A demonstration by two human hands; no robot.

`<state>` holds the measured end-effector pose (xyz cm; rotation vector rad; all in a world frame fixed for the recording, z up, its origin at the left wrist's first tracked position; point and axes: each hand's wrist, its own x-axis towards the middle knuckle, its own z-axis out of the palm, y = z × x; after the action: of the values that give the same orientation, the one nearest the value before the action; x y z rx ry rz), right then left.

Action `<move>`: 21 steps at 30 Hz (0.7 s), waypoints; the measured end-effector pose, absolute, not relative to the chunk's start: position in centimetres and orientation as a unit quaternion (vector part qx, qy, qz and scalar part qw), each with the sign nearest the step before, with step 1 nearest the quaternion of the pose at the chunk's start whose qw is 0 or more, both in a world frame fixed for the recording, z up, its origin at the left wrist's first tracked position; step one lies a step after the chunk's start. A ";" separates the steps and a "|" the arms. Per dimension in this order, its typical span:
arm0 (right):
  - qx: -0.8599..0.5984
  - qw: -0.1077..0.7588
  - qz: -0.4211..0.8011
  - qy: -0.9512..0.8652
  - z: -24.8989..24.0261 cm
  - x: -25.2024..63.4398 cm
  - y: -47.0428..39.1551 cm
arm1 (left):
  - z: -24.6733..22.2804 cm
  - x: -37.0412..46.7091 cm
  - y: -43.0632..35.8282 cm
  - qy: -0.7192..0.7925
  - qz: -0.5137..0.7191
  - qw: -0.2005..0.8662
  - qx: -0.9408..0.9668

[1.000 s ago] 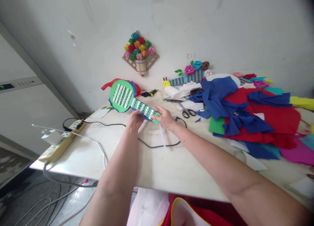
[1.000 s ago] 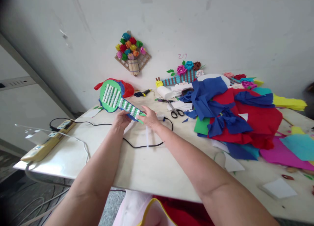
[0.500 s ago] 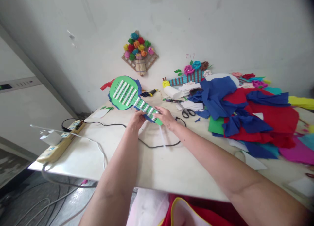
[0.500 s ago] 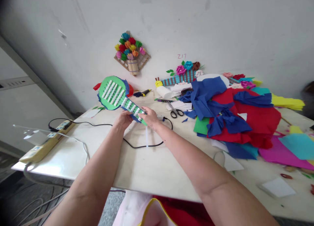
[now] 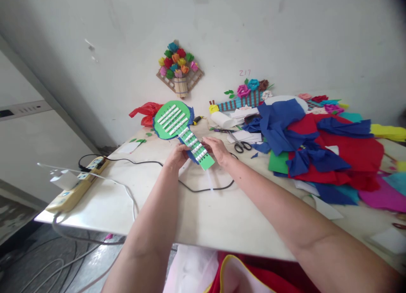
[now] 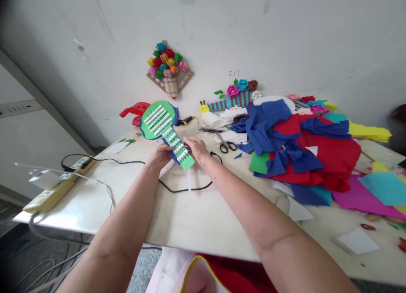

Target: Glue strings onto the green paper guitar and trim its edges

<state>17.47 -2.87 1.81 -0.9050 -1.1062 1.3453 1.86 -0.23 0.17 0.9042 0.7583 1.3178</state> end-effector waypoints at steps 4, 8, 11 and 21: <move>-0.382 0.554 0.581 -0.458 2.0 17.8 -2.8 | 0.0 2.0 -0.3 0.322 0.547 0.639 0.435; -0.379 0.552 0.593 -0.447 1.9 17.9 -2.7 | 0.1 2.3 -0.6 0.311 0.519 0.647 0.464; -0.368 0.545 0.593 -0.465 1.7 17.9 -2.6 | 0.3 2.5 -0.9 0.303 0.500 0.655 0.478; -0.368 0.533 0.610 -0.457 1.4 17.9 -2.2 | 0.1 2.6 -0.9 0.321 0.482 0.642 0.503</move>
<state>17.94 -2.21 1.44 -0.8775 -1.0902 1.4534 2.65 -0.87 0.14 1.1455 0.7322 1.0996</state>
